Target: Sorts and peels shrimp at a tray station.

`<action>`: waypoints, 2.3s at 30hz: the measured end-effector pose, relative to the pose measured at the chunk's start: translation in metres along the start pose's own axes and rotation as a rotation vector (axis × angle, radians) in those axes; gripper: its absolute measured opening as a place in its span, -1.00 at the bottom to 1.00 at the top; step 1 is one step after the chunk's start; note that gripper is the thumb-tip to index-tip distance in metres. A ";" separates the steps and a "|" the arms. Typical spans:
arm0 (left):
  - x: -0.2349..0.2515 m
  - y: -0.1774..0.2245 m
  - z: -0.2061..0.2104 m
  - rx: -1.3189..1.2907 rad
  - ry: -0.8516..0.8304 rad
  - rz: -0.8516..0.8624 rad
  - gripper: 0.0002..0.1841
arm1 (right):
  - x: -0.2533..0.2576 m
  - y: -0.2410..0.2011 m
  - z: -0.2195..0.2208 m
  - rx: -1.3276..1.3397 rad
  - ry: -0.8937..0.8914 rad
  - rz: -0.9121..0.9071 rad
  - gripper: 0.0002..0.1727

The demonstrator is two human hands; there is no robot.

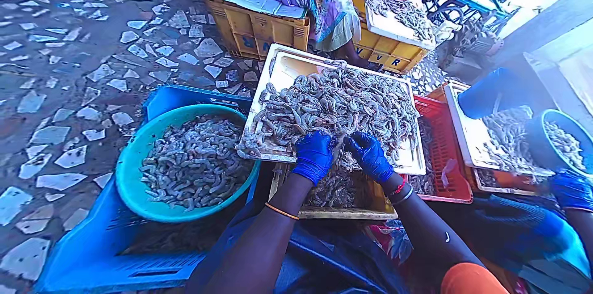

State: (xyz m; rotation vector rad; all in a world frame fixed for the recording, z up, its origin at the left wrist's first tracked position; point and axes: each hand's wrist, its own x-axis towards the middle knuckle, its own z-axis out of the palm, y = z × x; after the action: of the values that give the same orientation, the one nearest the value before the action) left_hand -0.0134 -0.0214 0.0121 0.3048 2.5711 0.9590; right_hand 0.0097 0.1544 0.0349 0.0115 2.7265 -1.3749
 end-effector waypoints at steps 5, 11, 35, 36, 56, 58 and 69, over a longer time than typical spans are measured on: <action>-0.001 -0.014 -0.005 -0.081 0.117 0.073 -0.66 | -0.009 -0.002 -0.005 0.086 -0.064 0.003 -0.71; -0.005 -0.013 0.001 -0.312 -0.050 0.285 -0.61 | -0.006 -0.013 0.000 0.050 0.003 -0.010 -0.71; -0.013 -0.041 -0.038 -1.220 0.734 -0.165 -0.57 | 0.075 -0.071 0.014 -0.295 -0.241 -0.234 -0.67; -0.013 -0.035 -0.034 -1.219 0.669 -0.164 -0.57 | 0.073 -0.078 0.024 -0.290 -0.285 -0.269 -0.63; 0.003 -0.059 -0.063 -2.061 0.965 -0.119 -0.26 | 0.161 -0.029 0.019 -0.947 -0.085 0.124 -0.62; 0.005 -0.053 -0.063 -1.994 0.981 -0.100 -0.33 | 0.175 -0.016 0.031 -1.008 -0.127 0.221 -0.55; 0.007 -0.030 -0.036 -1.199 0.411 -0.131 -0.60 | 0.095 -0.007 0.011 -0.929 -0.196 -0.038 -0.67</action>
State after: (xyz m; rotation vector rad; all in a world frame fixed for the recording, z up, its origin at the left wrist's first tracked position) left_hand -0.0367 -0.0628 0.0155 -0.4251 1.7792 2.4095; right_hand -0.0840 0.1385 0.0266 -0.2201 2.8992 -0.0065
